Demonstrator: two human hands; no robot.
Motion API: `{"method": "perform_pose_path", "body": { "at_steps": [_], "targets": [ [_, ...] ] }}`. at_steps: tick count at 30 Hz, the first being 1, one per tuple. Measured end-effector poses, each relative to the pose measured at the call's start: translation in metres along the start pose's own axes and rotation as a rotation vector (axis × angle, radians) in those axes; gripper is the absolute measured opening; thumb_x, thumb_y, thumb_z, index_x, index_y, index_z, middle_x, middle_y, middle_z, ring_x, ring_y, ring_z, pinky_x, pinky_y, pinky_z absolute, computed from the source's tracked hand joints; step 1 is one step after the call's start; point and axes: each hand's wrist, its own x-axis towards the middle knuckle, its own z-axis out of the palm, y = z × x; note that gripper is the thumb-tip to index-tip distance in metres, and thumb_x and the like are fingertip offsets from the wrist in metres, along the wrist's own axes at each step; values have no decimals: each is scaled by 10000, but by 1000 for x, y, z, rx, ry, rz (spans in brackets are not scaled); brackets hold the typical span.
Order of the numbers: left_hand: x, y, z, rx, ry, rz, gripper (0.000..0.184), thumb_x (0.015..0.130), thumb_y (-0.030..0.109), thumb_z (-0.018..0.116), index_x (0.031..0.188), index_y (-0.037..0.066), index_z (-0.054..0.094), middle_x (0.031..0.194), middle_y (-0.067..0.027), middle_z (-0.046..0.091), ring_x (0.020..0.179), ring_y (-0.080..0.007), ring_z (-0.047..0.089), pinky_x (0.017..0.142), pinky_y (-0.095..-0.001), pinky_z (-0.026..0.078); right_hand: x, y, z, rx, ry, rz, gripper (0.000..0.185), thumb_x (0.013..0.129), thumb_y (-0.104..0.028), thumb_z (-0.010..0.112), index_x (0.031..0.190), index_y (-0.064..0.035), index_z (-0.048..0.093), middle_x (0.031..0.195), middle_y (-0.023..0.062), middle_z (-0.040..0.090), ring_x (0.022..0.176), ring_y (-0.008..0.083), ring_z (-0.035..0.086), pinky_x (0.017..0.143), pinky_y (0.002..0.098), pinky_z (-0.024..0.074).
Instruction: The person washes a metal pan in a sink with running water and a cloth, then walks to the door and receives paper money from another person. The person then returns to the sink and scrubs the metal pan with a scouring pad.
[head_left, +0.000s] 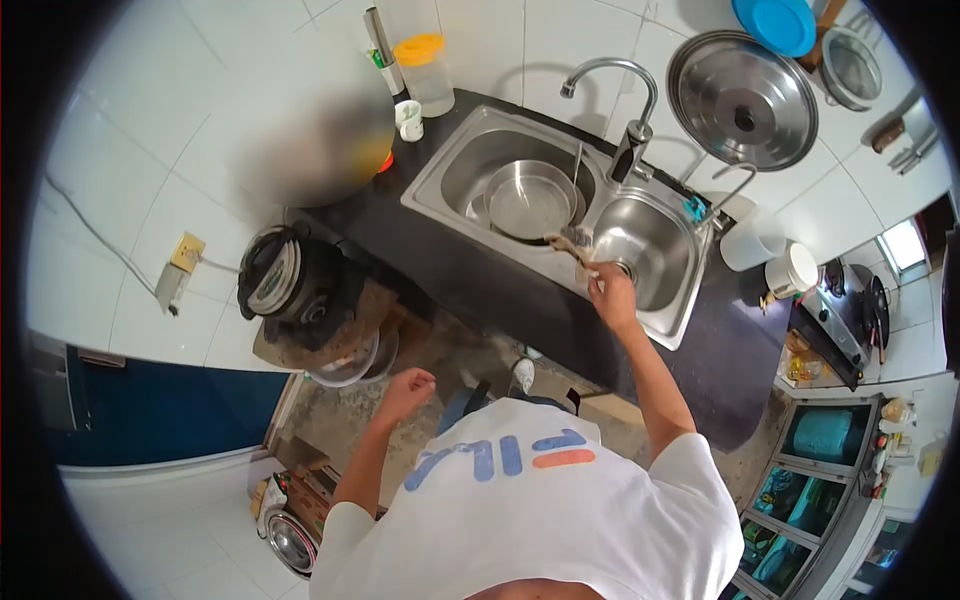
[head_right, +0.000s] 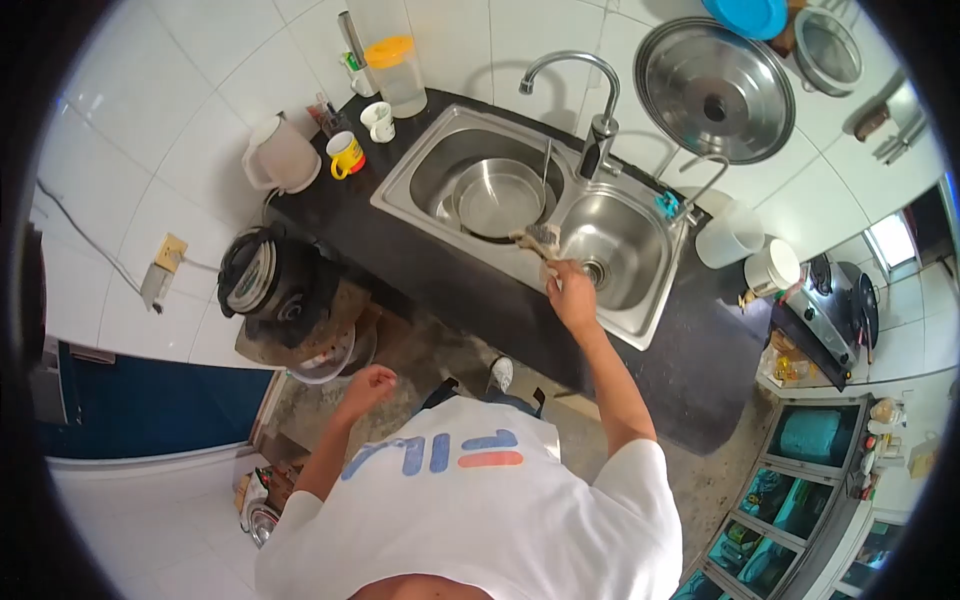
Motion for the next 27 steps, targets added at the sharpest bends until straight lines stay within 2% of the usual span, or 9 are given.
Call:
{"method": "perform_pose_path", "body": {
  "at_steps": [5, 10, 15, 16, 19, 20, 23, 24, 27],
  "targets": [
    [80, 75, -16, -165, 152, 10, 100, 877, 105, 630, 904, 8, 623, 769, -26, 638, 650, -87, 590, 591, -235, 483, 81, 36, 37, -192, -38, -8, 342, 760, -114, 684, 1092, -51, 626, 1061, 164, 621, 1004, 346, 592, 832, 419, 495],
    [211, 120, -27, -128, 2, 114, 117, 892, 111, 618, 925, -2, 623, 740, -19, 624, 625, -93, 583, 570, -239, 478, 90, 50, 59, -345, -166, 187, 358, 740, -171, 716, 1072, -76, 619, 1056, 133, 617, 998, 331, 591, 843, 424, 505],
    [346, 136, -13, -122, -70, 76, 246, 866, 164, 652, 1025, -19, 611, 879, -57, 641, 728, -112, 601, 616, -255, 498, 88, 42, 62, -336, -165, 310, 372, 742, -181, 709, 1067, -60, 574, 1032, 148, 610, 979, 337, 597, 818, 438, 508],
    [368, 136, -13, -130, -127, -4, 336, 844, 186, 670, 1090, -28, 590, 971, -81, 641, 806, -130, 606, 665, -273, 508, 88, 37, 62, -278, -97, 302, 314, 713, -135, 700, 986, -49, 570, 950, 160, 604, 909, 362, 604, 779, 462, 495],
    [419, 116, 0, -167, -110, -106, 408, 833, 199, 678, 1152, -27, 560, 999, -94, 644, 841, -152, 612, 702, -286, 511, 90, 30, 69, -304, -44, 358, 315, 699, -118, 689, 977, -44, 561, 944, 160, 599, 896, 366, 603, 758, 463, 491],
    [432, 115, 4, -84, -134, -175, 498, 824, 203, 686, 1228, -25, 506, 1112, -125, 615, 932, -197, 610, 730, -307, 514, 90, 23, 67, -301, -7, 369, 326, 675, -99, 690, 964, -33, 554, 922, 155, 598, 850, 353, 605, 739, 439, 491],
    [451, 104, 13, -152, -76, -292, 537, 823, 202, 691, 1263, -18, 478, 1201, -143, 570, 998, -251, 607, 767, -365, 528, 90, 17, 64, -154, 163, 496, 387, 639, -111, 725, 968, -34, 537, 929, 165, 586, 864, 342, 604, 737, 429, 495],
    [456, 103, 15, -185, -83, -341, 542, 826, 197, 689, 1273, -15, 468, 1227, -146, 550, 1035, -265, 592, 791, -391, 527, 89, 25, 64, -133, 302, 394, 326, 685, -100, 722, 940, -23, 534, 888, 124, 585, 819, 282, 613, 713, 401, 491],
    [466, 92, 21, -297, -117, -508, 509, 848, 191, 666, 1272, 1, 458, 1238, -145, 521, 1092, -288, 562, 846, -468, 520, 107, 49, 49, 537, 615, 749, 193, 787, -101, 677, 902, -40, 535, 879, 79, 573, 816, 221, 603, 744, 369, 504]
  ]
}}
